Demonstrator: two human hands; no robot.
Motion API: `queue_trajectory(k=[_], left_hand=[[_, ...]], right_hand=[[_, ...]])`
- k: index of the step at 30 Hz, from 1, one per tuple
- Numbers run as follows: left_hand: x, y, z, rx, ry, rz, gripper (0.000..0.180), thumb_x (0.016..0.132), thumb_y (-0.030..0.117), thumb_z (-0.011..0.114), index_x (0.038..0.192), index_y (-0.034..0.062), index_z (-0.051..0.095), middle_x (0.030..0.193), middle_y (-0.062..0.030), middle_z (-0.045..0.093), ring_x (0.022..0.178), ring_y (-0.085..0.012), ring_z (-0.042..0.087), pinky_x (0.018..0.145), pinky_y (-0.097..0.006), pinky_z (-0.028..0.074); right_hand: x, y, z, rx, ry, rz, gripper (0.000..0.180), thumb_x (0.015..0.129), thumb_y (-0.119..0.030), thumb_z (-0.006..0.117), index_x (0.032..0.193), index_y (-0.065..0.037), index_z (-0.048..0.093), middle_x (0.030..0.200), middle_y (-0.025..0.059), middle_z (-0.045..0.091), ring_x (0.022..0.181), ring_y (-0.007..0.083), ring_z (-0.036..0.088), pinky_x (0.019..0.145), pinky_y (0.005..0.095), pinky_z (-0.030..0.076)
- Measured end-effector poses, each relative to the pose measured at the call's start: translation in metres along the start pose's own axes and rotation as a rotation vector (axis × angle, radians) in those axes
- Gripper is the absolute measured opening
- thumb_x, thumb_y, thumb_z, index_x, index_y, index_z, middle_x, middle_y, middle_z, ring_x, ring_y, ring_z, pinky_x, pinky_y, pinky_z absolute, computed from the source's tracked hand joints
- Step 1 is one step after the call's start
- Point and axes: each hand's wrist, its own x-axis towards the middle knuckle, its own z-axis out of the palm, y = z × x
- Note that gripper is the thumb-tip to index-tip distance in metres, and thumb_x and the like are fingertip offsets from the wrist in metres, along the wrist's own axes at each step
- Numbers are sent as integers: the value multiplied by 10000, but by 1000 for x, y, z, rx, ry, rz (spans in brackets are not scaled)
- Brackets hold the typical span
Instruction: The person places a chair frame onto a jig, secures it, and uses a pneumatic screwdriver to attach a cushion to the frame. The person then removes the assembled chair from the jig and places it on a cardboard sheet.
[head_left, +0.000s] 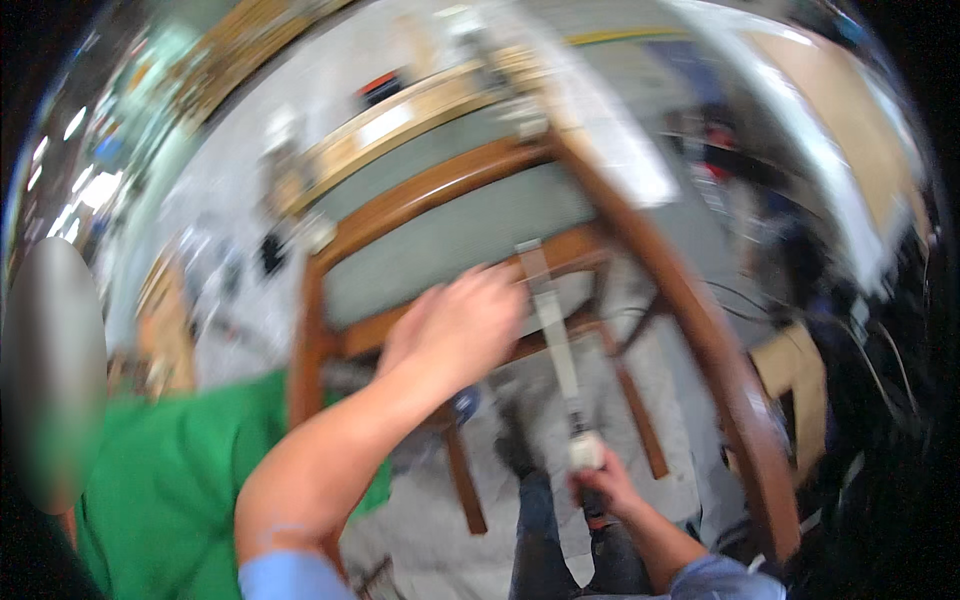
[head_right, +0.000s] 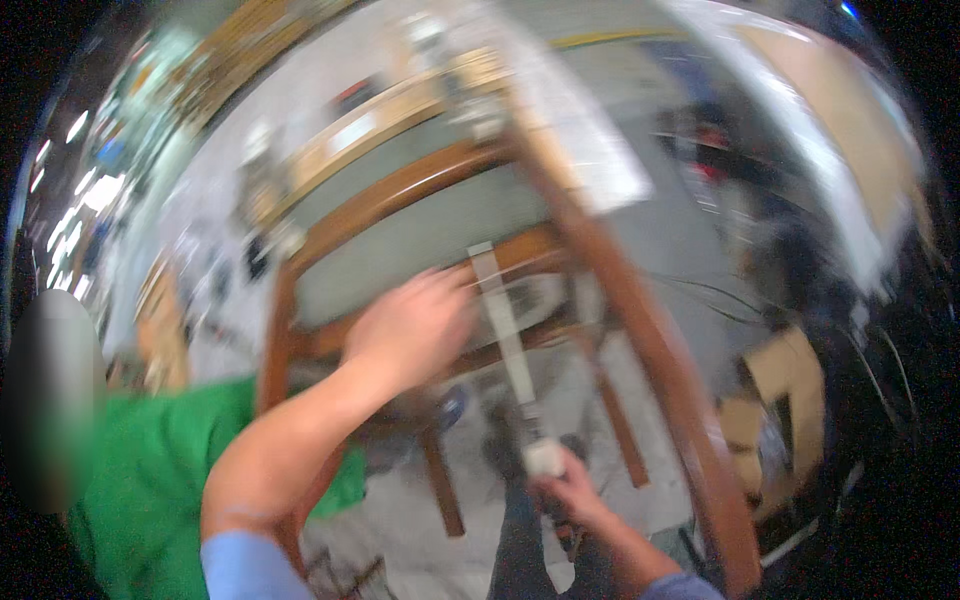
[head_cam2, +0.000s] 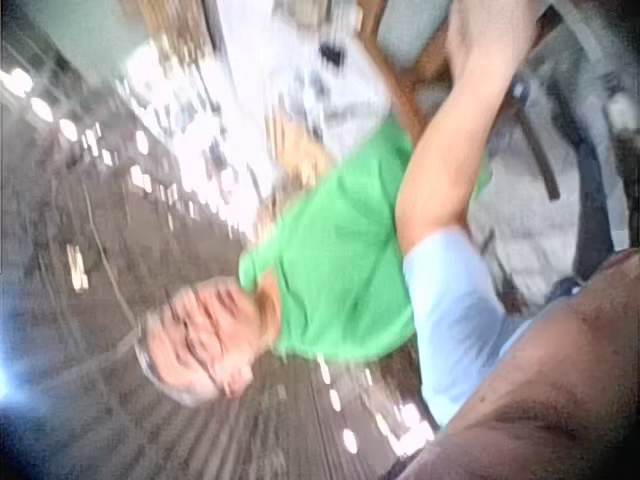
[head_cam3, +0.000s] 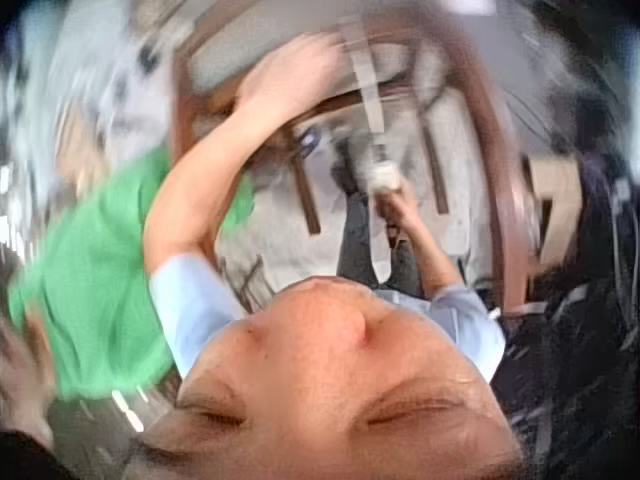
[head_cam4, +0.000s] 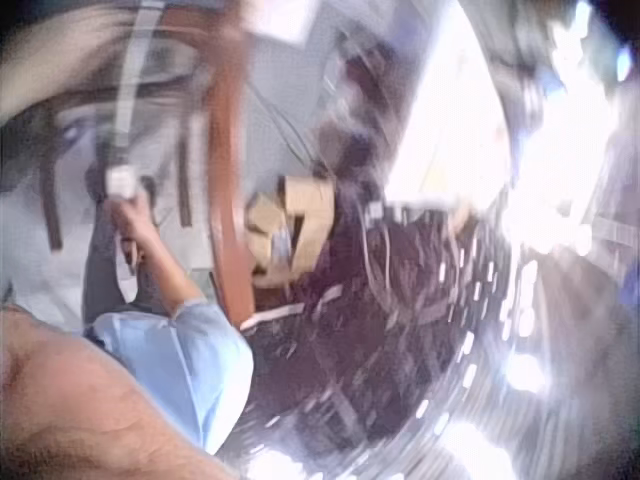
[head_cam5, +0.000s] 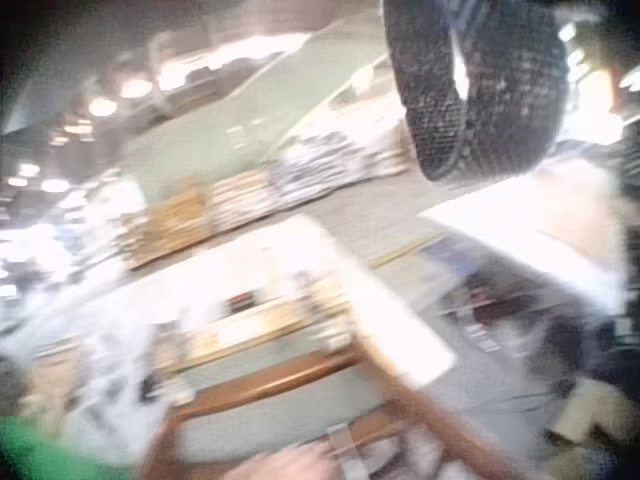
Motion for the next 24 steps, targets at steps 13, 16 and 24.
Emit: queue_trajectory(k=[13,16,24], left_hand=[[-2,-6,6,-67,144,-12,194,916,118,680,1042,-28,693,1208,-217,718,1169,-385,674,1035,-469,525],[-3,-10,8,-76,164,9,187,912,111,680,1032,-32,696,1194,-219,721,1149,-380,683,1033,-467,527],[2,-6,9,-113,202,31,166,873,63,700,998,-46,696,1130,-230,730,1088,-373,702,1010,-462,540]], right_hand=[[7,-17,18,57,-181,-129,319,1017,-146,622,1288,-43,488,864,46,600,656,134,602,604,294,504],[7,-19,22,62,-187,-134,319,1020,-145,617,1291,-40,485,859,43,595,661,131,600,597,293,501],[4,-14,19,94,-186,-134,368,1024,-143,613,1347,-42,470,864,43,590,664,134,593,575,301,504]])
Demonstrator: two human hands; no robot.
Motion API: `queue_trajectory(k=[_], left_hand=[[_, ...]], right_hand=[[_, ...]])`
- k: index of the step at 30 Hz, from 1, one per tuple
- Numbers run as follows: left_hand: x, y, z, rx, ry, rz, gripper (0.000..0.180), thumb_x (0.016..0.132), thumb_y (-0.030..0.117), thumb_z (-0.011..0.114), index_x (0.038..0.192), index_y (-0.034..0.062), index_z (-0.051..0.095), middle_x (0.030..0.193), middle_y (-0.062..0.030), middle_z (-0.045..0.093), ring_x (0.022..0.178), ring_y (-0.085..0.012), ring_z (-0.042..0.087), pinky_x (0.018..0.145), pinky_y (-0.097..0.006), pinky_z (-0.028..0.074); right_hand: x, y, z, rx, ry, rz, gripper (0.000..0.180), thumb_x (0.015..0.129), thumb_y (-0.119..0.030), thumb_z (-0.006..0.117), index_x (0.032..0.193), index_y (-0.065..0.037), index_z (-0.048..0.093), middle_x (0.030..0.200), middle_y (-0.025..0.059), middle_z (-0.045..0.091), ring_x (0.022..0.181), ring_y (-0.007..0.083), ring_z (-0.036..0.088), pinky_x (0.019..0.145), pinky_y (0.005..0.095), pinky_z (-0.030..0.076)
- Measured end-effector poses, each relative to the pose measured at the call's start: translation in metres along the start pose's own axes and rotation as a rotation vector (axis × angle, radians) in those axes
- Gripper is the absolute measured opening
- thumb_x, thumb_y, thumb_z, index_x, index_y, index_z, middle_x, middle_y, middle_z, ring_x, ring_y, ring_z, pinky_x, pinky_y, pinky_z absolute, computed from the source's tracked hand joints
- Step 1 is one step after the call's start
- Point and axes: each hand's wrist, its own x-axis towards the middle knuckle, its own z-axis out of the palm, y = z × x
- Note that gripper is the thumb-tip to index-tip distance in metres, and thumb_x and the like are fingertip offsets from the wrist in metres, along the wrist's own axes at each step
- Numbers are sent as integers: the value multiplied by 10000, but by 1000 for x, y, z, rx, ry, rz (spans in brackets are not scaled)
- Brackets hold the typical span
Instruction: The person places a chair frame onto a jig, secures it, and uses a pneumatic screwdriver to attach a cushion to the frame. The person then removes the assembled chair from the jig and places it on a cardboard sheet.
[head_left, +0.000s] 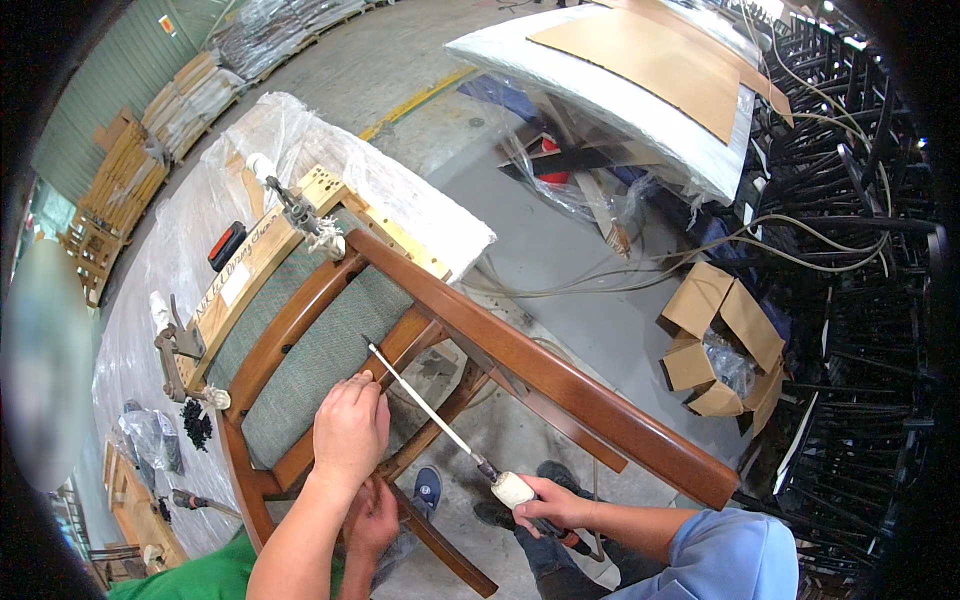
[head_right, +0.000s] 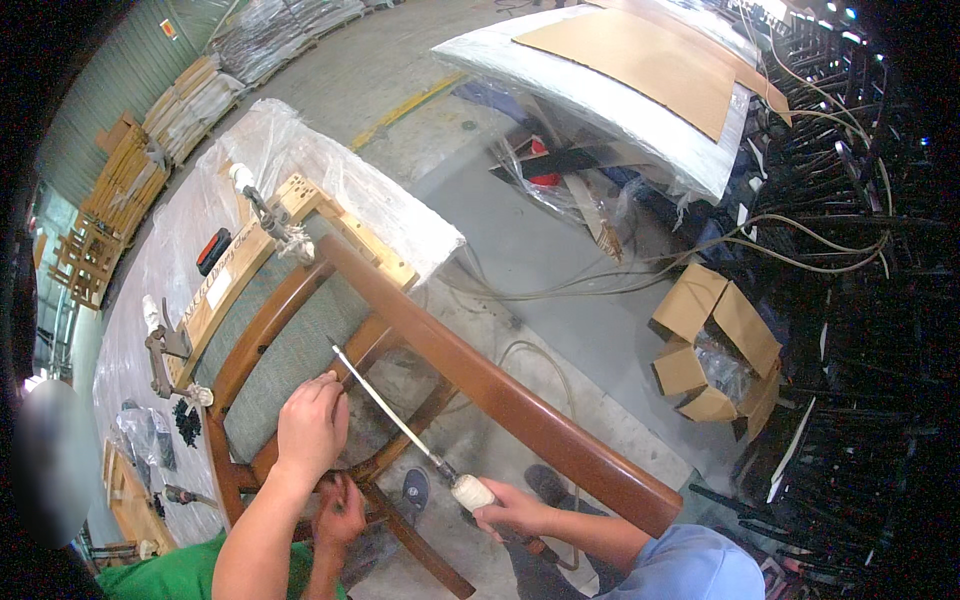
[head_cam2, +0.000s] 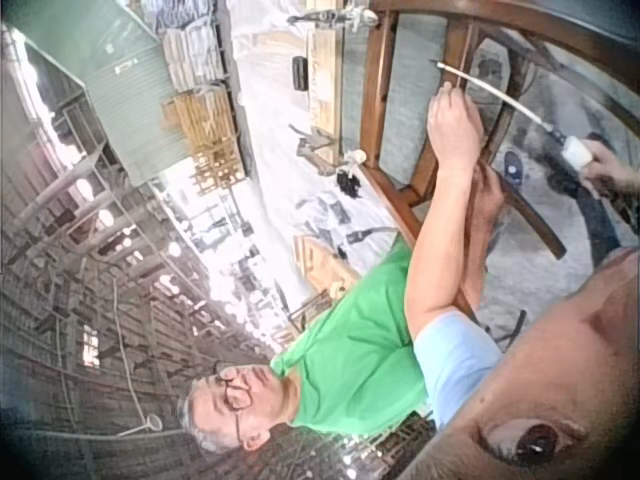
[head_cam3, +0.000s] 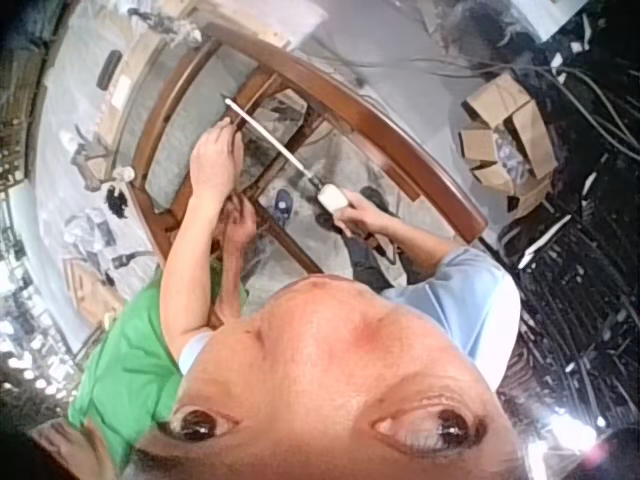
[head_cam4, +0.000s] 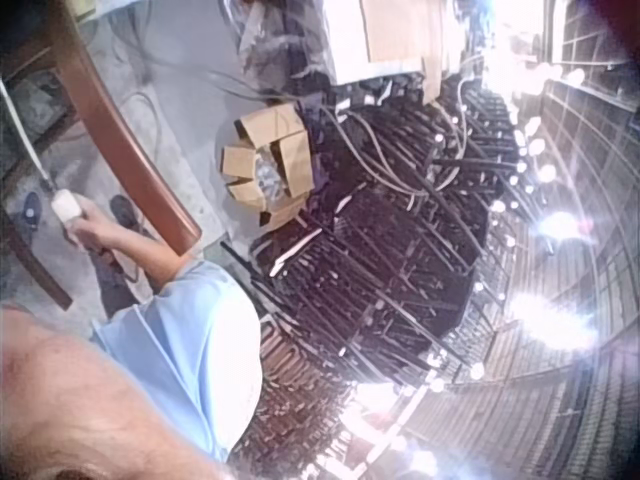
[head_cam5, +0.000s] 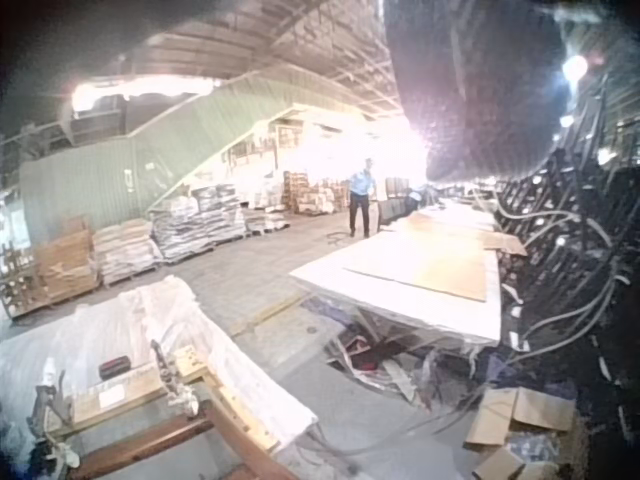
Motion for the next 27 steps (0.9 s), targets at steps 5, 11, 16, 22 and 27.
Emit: queue_trajectory(k=[5,11,16,22,27], left_hand=[[-5,0,-3,2,29,-9,148,859,60,710,978,-27,698,1094,-219,732,1057,-368,705,984,-450,552],[-4,3,4,121,30,84,106,814,139,649,846,39,666,843,-130,667,871,-303,677,889,-440,550],[-17,18,11,129,95,86,314,814,151,724,1069,-19,659,1263,-235,650,1220,-383,620,1091,-475,485],[-12,10,14,146,-49,-22,417,809,148,740,1169,-37,642,1321,-283,606,1270,-426,580,1122,-504,444],[-9,9,13,152,-78,-13,370,822,104,689,1158,-47,652,1306,-303,609,1271,-426,582,1137,-503,424]], right_hand=[[2,-5,0,-2,15,38,403,1010,-126,621,1378,-57,471,878,46,597,679,137,601,561,306,515],[-3,-2,-4,-8,100,102,445,939,-152,662,1332,-38,488,880,86,646,666,177,636,563,333,545],[-2,22,13,-55,-22,175,502,926,-206,683,1347,-28,476,878,96,650,656,192,642,563,342,546],[53,34,71,-142,-170,208,397,991,-162,585,1338,-33,444,828,96,624,604,181,623,560,332,539],[87,36,126,-76,-165,251,344,1008,-165,549,1313,-37,451,791,96,608,555,163,597,527,304,520]])
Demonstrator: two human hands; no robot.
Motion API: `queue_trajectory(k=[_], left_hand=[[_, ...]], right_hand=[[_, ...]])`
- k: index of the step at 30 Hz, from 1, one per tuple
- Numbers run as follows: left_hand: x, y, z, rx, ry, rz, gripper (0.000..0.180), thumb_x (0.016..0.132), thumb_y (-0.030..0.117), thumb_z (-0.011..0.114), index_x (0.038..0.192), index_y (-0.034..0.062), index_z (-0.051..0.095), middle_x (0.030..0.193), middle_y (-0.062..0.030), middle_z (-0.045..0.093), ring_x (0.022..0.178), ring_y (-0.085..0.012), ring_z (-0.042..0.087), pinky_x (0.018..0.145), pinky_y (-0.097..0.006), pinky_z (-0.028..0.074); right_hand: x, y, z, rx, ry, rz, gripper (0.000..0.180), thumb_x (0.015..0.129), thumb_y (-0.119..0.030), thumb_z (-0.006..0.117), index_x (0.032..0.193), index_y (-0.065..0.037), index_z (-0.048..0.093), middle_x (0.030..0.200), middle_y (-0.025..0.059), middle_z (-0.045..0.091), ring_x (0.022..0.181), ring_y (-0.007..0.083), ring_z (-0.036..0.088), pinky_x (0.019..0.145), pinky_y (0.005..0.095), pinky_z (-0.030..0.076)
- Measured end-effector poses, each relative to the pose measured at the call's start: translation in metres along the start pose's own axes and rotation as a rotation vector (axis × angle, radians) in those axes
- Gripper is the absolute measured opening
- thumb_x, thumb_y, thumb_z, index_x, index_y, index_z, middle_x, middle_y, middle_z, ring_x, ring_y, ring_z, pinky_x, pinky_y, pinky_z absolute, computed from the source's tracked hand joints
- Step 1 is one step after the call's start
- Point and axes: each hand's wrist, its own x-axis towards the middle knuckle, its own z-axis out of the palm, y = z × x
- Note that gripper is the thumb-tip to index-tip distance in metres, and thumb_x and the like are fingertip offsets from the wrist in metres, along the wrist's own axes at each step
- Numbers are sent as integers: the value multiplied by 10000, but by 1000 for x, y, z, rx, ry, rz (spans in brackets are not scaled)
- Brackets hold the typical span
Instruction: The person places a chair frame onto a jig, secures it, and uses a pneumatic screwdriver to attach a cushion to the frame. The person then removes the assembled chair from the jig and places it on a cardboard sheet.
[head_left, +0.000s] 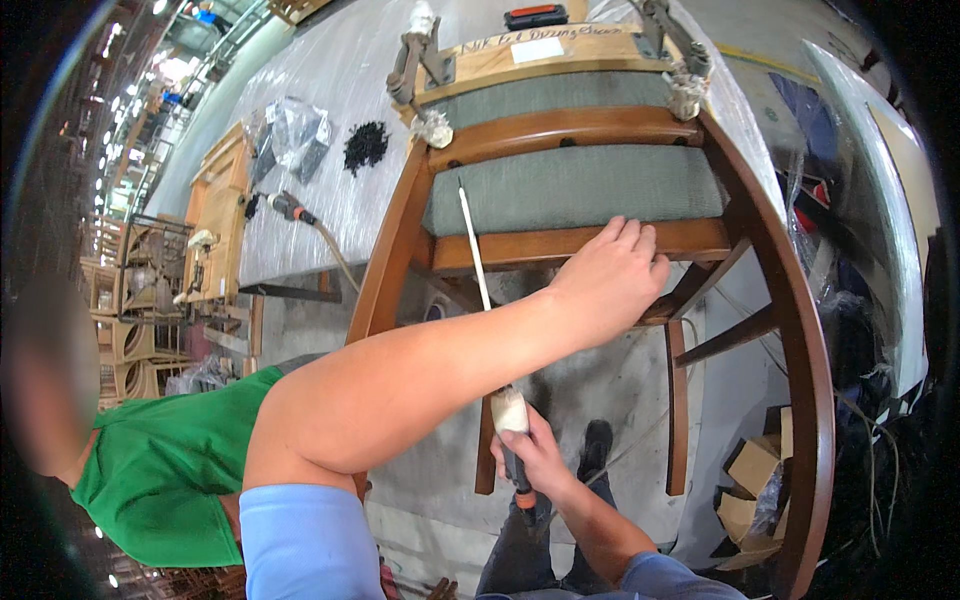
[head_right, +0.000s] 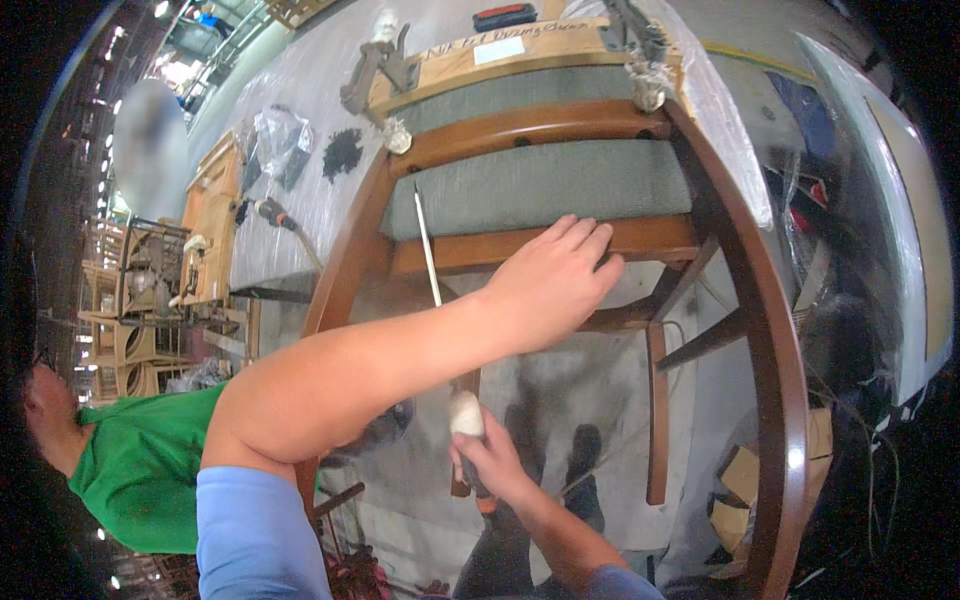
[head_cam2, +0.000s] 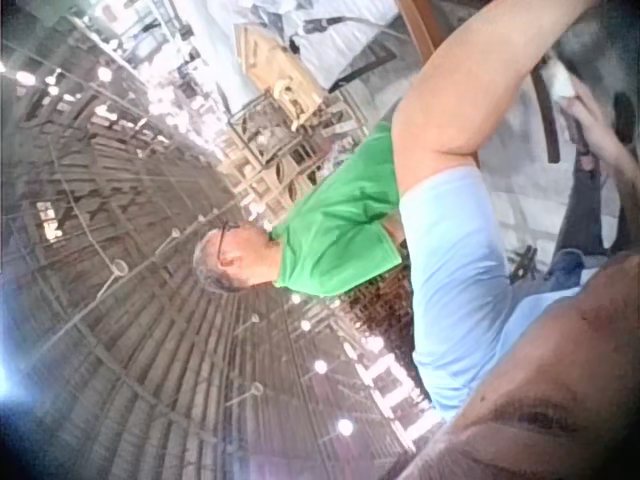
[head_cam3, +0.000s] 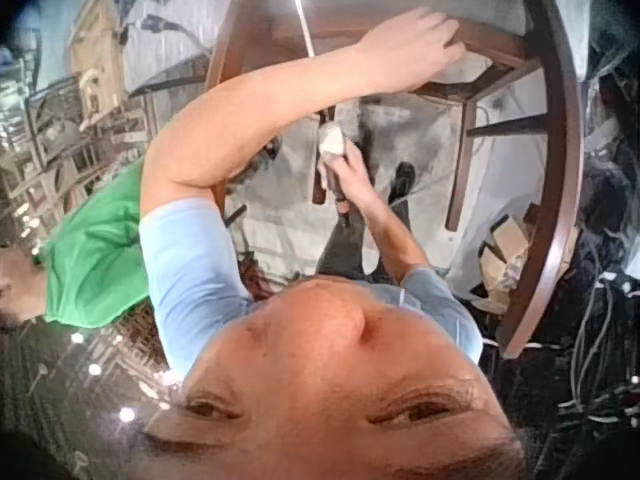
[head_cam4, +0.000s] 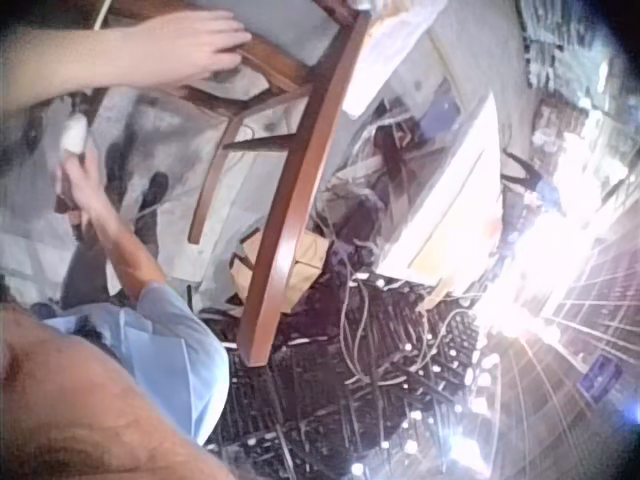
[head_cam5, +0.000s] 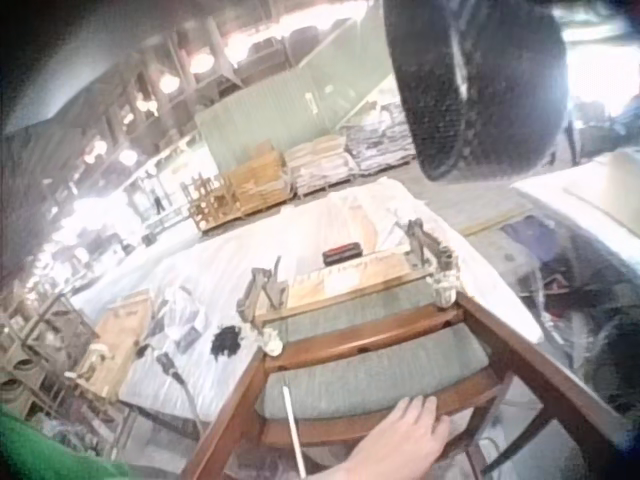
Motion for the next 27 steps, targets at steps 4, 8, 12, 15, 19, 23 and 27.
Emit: queue_trajectory(k=[4,8,12,15,19,23,27], left_hand=[[-1,1,0,35,-17,2,291,840,89,639,1089,-58,666,1261,-321,622,1244,-432,591,1128,-495,424],[3,2,0,-15,-70,-19,241,852,119,622,1015,-51,677,1125,-289,657,1133,-407,626,1047,-485,465],[-2,2,3,61,10,-20,205,842,129,634,955,-29,700,1000,-238,680,1044,-372,655,998,-455,485],[2,2,-1,37,-45,-19,194,840,134,643,934,-18,719,959,-218,696,1022,-356,667,975,-438,492],[1,2,0,58,-43,-18,226,858,141,639,980,-20,739,997,-226,714,1035,-354,670,966,-450,490],[2,2,0,34,-87,-30,252,889,142,622,1037,-20,747,1048,-228,724,1053,-355,665,985,-474,477],[9,3,-4,-32,-266,-62,400,867,222,723,1205,11,757,1275,-239,696,1274,-423,594,1140,-586,383]], right_hand=[[13,-2,18,97,3,24,355,1020,-177,551,1334,-44,453,805,74,606,576,150,604,543,297,527],[14,-4,35,161,29,37,342,1021,-184,540,1325,-52,455,792,78,605,584,163,615,533,305,524],[15,-3,39,174,-4,8,293,1018,-183,534,1267,-35,487,772,91,609,568,179,616,519,310,519],[18,-12,43,187,34,10,254,1014,-187,535,1198,-13,532,771,98,615,547,186,609,518,312,516],[22,-12,44,138,39,40,241,1006,-195,548,1145,1,564,780,100,622,555,189,615,512,313,517],[20,-17,47,37,59,13,261,1002,-202,557,1164,3,566,787,103,622,568,191,621,496,312,517],[16,-24,55,322,73,80,243,1010,-173,518,1001,16,670,788,102,700,647,202,680,559,316,532]])
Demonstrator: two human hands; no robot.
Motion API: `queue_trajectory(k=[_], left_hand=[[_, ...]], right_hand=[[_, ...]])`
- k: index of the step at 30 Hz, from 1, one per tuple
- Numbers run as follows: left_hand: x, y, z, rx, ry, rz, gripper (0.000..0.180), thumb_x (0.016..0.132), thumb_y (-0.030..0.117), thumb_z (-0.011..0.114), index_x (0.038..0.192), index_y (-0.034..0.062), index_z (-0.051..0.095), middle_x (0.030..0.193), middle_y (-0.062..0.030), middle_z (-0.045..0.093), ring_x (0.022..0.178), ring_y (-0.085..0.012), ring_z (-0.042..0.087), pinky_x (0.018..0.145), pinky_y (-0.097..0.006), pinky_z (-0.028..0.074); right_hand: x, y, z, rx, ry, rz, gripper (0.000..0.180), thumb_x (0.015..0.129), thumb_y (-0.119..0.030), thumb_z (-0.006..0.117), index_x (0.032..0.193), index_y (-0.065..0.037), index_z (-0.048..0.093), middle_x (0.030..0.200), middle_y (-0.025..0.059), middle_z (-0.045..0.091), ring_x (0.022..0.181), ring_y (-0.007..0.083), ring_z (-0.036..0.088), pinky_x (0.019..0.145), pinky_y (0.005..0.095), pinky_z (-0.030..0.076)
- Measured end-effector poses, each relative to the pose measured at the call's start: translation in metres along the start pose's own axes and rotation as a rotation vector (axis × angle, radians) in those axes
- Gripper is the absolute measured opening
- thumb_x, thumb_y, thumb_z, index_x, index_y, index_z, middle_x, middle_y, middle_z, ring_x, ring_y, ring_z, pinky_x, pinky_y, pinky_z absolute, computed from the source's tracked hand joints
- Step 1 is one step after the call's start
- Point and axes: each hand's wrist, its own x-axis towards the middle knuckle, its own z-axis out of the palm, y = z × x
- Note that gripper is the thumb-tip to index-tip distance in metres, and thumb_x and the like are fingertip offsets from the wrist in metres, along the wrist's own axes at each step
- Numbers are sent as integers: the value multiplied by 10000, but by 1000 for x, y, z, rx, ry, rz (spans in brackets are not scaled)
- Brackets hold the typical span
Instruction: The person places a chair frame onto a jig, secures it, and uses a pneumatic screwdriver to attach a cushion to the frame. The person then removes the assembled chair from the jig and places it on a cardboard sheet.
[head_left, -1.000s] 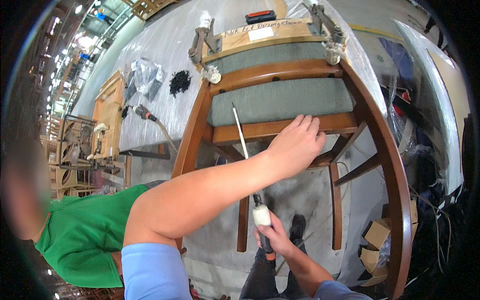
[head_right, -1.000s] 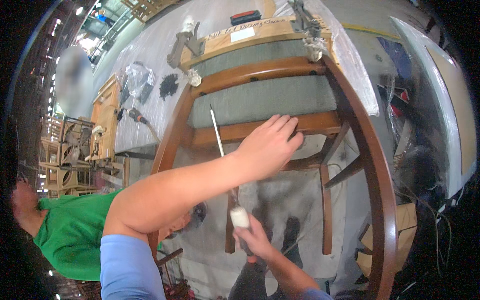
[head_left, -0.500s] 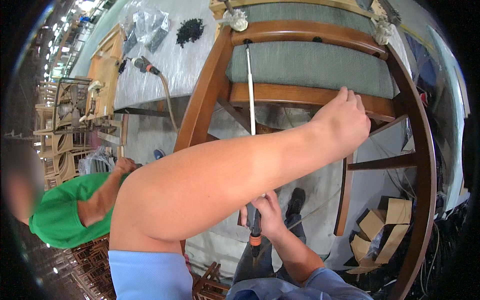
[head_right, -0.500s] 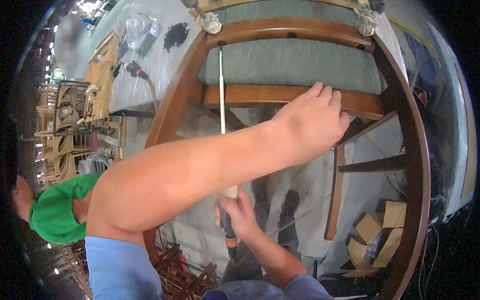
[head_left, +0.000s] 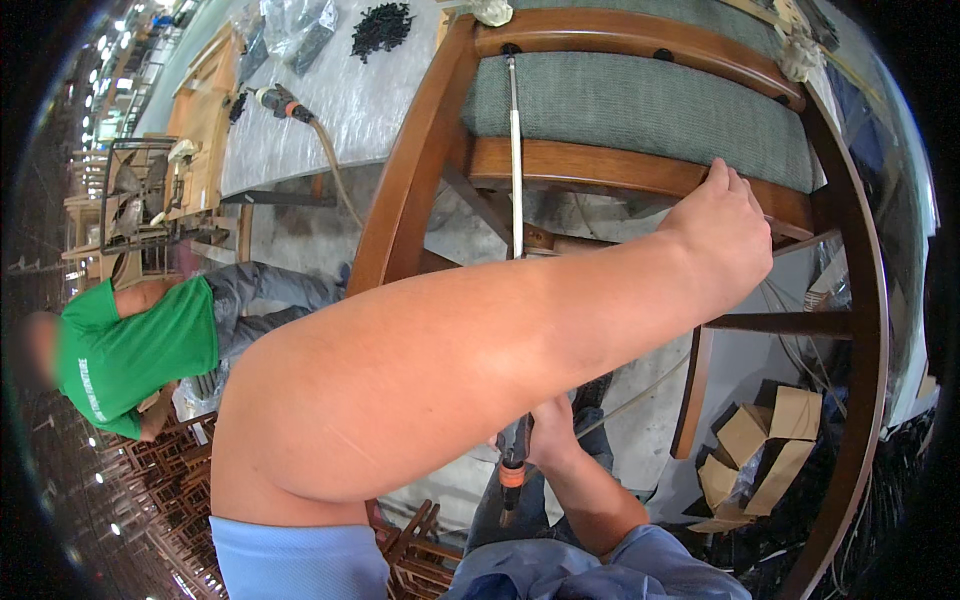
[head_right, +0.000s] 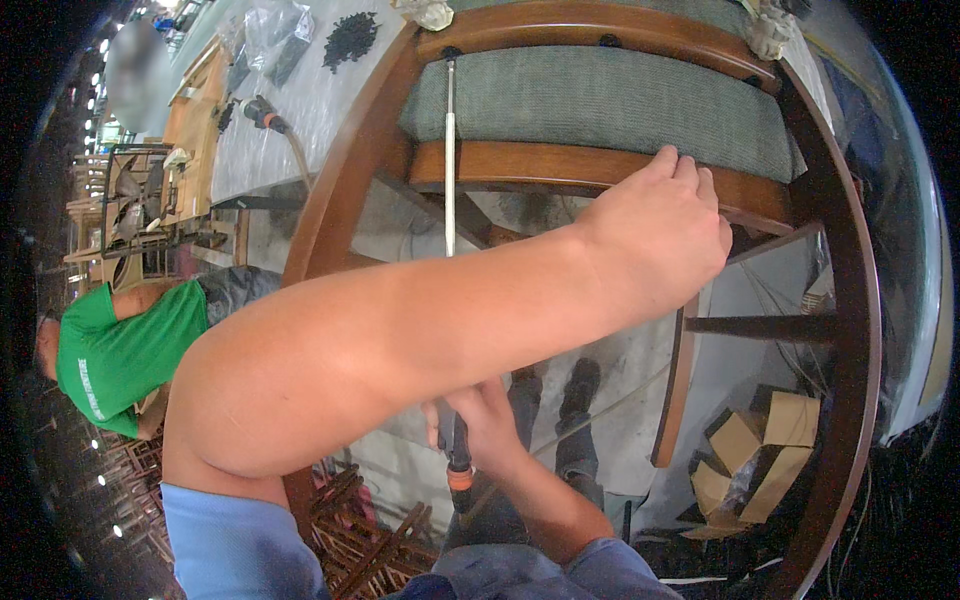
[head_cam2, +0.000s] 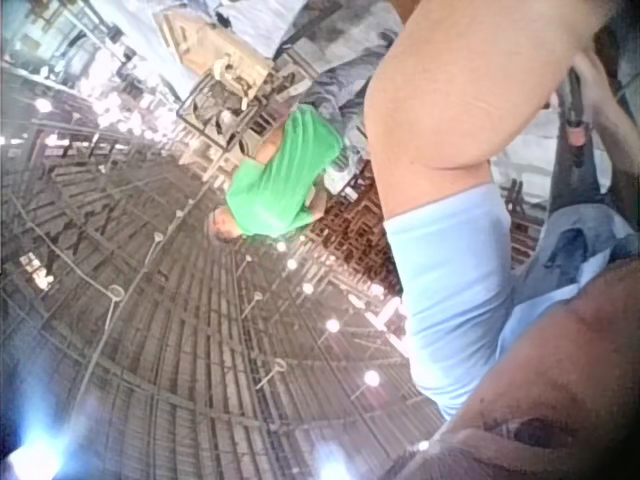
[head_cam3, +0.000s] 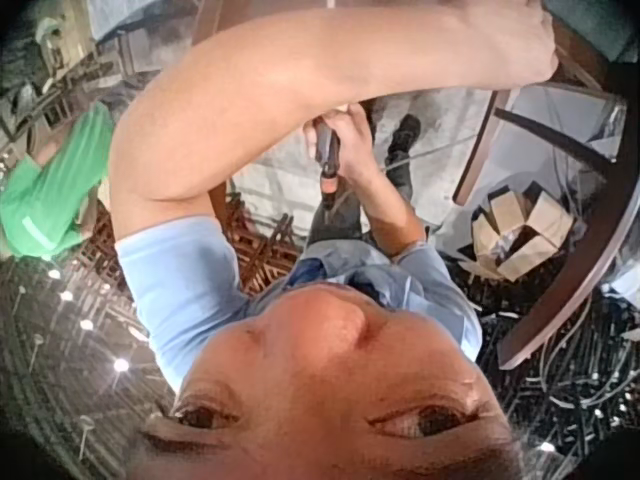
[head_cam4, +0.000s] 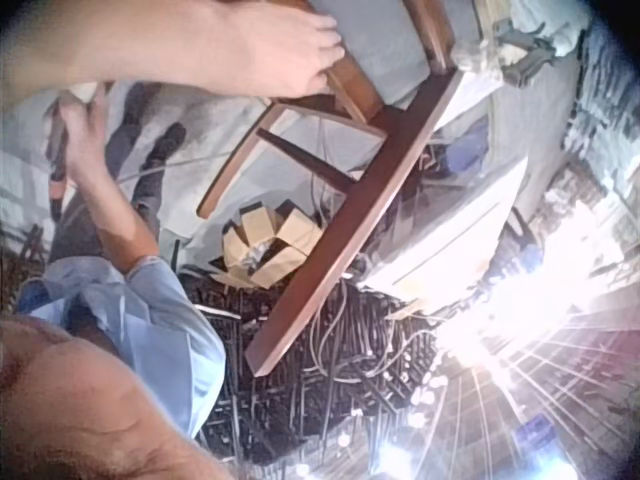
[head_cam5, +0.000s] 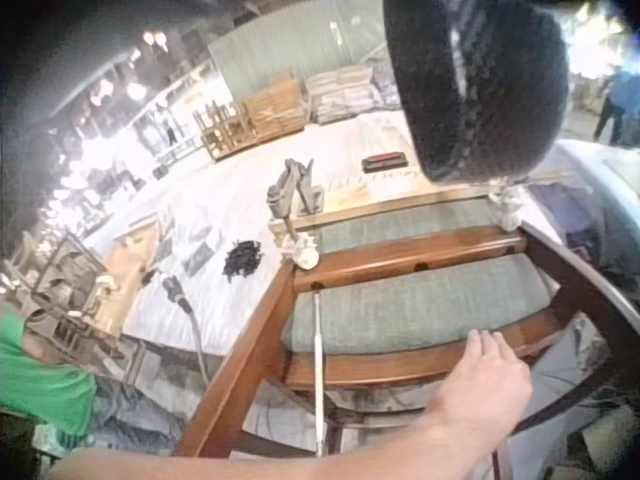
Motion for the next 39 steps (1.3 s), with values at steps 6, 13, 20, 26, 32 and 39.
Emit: queue_trajectory(k=[6,13,20,26,32,39], left_hand=[[0,0,-7,-34,-52,-10,410,899,218,690,1240,-4,734,1302,-239,683,1289,-419,583,1138,-577,383],[-9,1,13,-33,341,-35,276,872,148,632,1027,-56,732,1166,-322,689,1139,-422,648,1060,-519,469],[-8,0,16,-28,427,-27,279,880,142,621,1026,-77,712,1197,-366,665,1185,-458,642,1090,-532,468],[-8,-1,10,-50,262,-18,326,891,119,605,1144,-74,676,1307,-377,611,1261,-475,608,1126,-538,449],[-2,-4,-9,-155,88,15,356,897,89,588,1212,-68,639,1391,-364,554,1361,-488,525,1194,-543,384],[-15,-12,3,-158,113,-10,561,864,170,737,1375,26,555,1499,-264,504,1395,-420,500,1186,-531,394]], right_hand=[[2,9,1,-91,-162,-65,358,1022,-326,550,1168,1,539,767,98,608,536,197,607,506,306,517],[3,15,8,48,-84,40,355,1033,-361,554,1077,-9,570,738,89,614,544,193,621,506,314,514],[12,13,11,42,-71,35,323,1035,-330,561,1063,-9,570,710,81,605,525,183,618,492,305,510],[17,7,17,22,-71,-38,326,1033,-342,553,1084,-20,556,708,82,599,500,182,597,466,304,490],[9,-1,-1,-17,-6,-16,389,1045,-373,519,1243,-38,517,702,115,597,457,216,574,432,326,479],[-163,-27,-109,-699,170,245,379,1025,-328,680,1276,-51,618,855,17,653,730,104,618,608,282,497]])
